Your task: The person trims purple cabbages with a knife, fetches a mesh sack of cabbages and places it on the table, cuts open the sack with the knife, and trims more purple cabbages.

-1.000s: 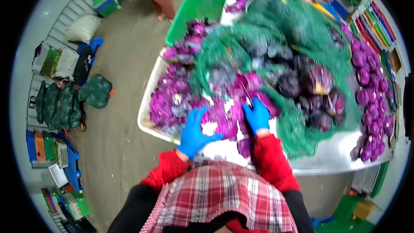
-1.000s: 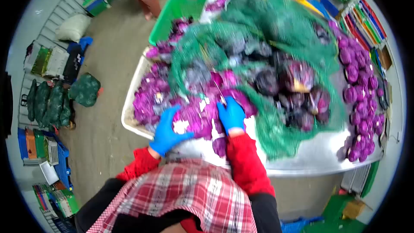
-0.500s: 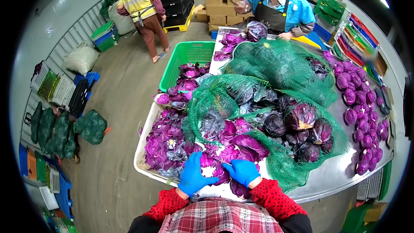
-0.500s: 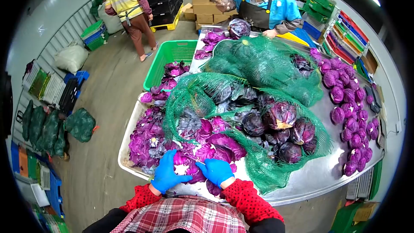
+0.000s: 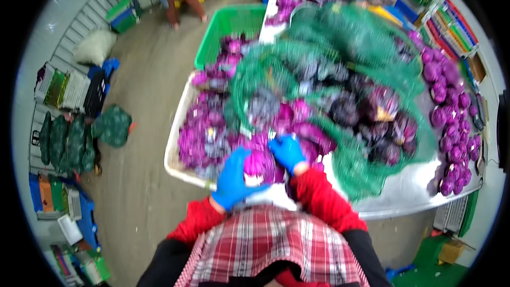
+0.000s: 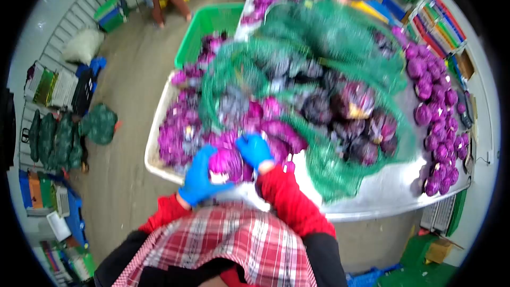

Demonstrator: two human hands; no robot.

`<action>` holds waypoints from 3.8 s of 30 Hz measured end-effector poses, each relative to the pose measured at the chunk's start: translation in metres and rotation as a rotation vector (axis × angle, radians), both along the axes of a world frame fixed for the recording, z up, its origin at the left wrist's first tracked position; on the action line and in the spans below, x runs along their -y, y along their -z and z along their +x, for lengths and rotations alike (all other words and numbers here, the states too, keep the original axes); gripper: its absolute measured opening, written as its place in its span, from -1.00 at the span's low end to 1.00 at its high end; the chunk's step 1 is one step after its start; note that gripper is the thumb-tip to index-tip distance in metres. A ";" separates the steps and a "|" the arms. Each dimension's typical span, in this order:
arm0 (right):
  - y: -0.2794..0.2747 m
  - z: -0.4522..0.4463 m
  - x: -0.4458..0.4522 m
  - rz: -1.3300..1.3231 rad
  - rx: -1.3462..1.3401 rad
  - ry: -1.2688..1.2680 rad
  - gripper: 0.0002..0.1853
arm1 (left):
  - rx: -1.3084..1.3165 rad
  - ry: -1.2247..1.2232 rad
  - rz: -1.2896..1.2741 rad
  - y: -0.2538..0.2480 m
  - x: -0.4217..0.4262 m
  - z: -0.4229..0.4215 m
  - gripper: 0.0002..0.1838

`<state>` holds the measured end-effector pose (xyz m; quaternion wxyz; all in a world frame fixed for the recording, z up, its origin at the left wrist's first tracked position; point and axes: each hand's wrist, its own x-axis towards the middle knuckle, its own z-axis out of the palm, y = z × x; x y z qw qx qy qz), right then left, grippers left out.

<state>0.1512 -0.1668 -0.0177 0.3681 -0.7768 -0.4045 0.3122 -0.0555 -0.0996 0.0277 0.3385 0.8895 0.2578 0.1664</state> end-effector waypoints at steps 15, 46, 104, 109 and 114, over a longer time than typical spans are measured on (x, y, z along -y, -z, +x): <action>-0.006 -0.035 0.021 0.022 -0.315 -0.233 -0.58 | 0.203 -0.154 -0.686 0.031 -0.026 -0.038 -0.18; -0.003 -0.066 0.028 0.254 0.044 -0.119 -0.38 | -0.056 -0.306 -0.300 -0.008 -0.018 -0.039 -0.01; -0.025 -0.053 0.078 0.263 -1.284 0.231 -0.65 | 0.382 -0.351 -0.753 -0.022 0.010 0.007 -0.06; -0.015 -0.058 0.072 -0.076 -0.875 0.156 -0.68 | 0.071 -0.554 -1.371 0.004 -0.004 -0.010 -0.17; 0.020 -0.059 0.067 0.140 -0.442 0.222 -0.62 | 0.083 -0.325 -0.521 0.027 0.016 -0.008 0.10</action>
